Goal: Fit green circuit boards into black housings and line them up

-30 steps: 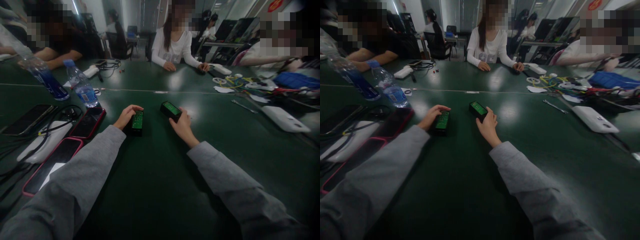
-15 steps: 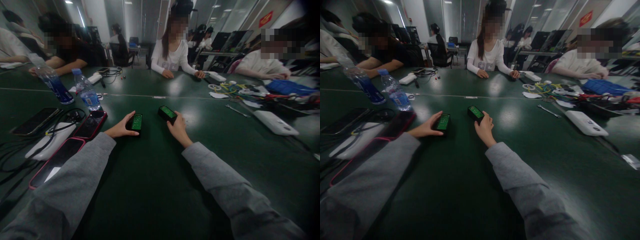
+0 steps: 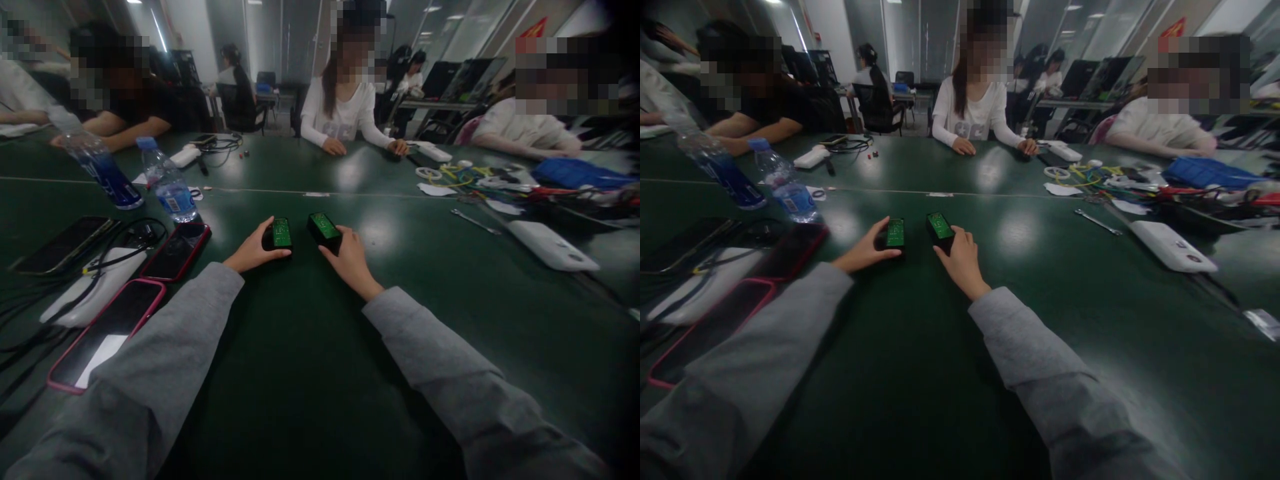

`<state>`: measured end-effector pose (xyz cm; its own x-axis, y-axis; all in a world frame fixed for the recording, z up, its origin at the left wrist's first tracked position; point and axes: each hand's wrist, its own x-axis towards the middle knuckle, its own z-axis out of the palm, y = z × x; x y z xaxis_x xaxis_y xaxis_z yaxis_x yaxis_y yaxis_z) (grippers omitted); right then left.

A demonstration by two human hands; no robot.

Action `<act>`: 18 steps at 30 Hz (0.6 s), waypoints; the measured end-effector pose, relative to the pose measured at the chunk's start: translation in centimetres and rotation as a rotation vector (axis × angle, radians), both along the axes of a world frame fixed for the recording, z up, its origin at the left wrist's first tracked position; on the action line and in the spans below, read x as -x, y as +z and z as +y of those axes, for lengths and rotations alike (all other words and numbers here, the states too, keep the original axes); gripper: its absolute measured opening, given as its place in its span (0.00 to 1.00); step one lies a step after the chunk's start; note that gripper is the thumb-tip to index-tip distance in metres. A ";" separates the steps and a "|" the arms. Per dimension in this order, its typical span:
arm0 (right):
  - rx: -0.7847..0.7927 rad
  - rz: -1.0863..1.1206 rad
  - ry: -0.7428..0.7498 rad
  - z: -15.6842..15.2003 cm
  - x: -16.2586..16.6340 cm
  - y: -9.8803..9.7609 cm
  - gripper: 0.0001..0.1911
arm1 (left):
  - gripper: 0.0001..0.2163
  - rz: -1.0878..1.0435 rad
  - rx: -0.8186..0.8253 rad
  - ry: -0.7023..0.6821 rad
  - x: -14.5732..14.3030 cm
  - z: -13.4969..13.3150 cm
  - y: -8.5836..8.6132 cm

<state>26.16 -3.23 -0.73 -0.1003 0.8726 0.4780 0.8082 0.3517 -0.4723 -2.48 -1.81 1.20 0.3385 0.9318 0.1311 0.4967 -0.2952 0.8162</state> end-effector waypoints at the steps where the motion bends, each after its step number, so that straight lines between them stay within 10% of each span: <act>1: -0.002 -0.017 0.013 -0.1 0.1 0.1 0.33 | 0.53 0.017 0.001 -0.001 -0.1 0.2 0.0; 18: -0.001 -0.096 0.033 -1.1 0.6 0.8 0.36 | 0.58 0.127 -0.077 -0.068 -0.2 -0.1 0.4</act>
<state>25.55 -4.31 0.11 -0.1745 0.8676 0.4656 0.8374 0.3795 -0.3933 -2.24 -1.90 1.60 0.4191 0.8949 0.1531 0.5709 -0.3909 0.7220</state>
